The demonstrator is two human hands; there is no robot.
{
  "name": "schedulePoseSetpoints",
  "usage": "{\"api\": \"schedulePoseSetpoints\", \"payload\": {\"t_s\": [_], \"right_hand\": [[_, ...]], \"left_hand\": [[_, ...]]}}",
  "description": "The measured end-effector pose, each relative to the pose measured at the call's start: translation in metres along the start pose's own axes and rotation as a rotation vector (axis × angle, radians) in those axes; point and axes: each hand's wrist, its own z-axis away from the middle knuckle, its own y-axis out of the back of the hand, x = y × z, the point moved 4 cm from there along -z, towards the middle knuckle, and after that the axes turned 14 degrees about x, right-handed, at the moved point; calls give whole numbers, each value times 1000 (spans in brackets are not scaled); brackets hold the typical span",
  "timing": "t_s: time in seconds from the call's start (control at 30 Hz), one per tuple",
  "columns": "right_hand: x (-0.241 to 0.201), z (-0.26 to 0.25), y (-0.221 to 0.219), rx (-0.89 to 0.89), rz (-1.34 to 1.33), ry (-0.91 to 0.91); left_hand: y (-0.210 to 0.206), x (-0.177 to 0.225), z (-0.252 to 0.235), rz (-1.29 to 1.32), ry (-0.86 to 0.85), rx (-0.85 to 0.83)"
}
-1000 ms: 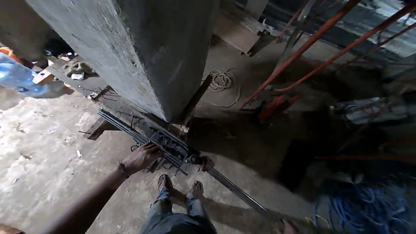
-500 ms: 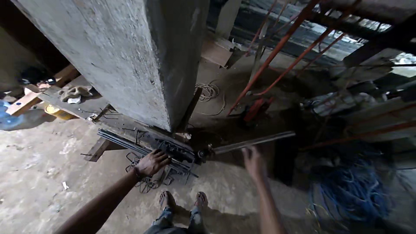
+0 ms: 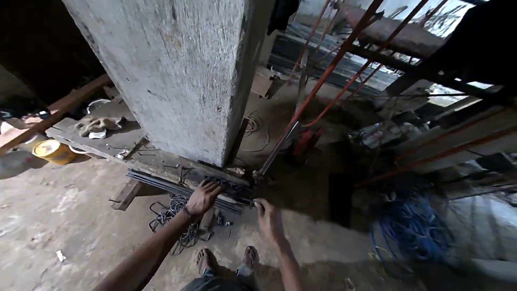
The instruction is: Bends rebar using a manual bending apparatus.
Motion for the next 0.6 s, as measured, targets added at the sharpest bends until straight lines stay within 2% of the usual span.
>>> {"api": "schedulePoseSetpoints", "payload": {"t_s": [0.07,0.13,0.23,0.3,0.37,0.43,0.5,0.6], "right_hand": [[-16,-14,8,2,-37,62],[-36,-26,17,43,-93,66],[-60,-34,45,88,-201,-48],[-57,-34,63,94,-388,-169],[-40,-34,61,80,-572,-300],[-18,-34,43,49,-621,-412],[4,-35,16,15,-627,-494],[25,-40,-21,-12,-610,-539]], "left_hand": [[9,1,-24,91,82,85],[21,-3,-43,205,251,137],[44,-27,-42,387,531,363],[54,-32,-26,671,728,422],[57,-14,-5,944,894,339],[54,13,14,1068,1054,263],[41,25,26,975,1236,232],[14,13,43,775,1326,168]]}}
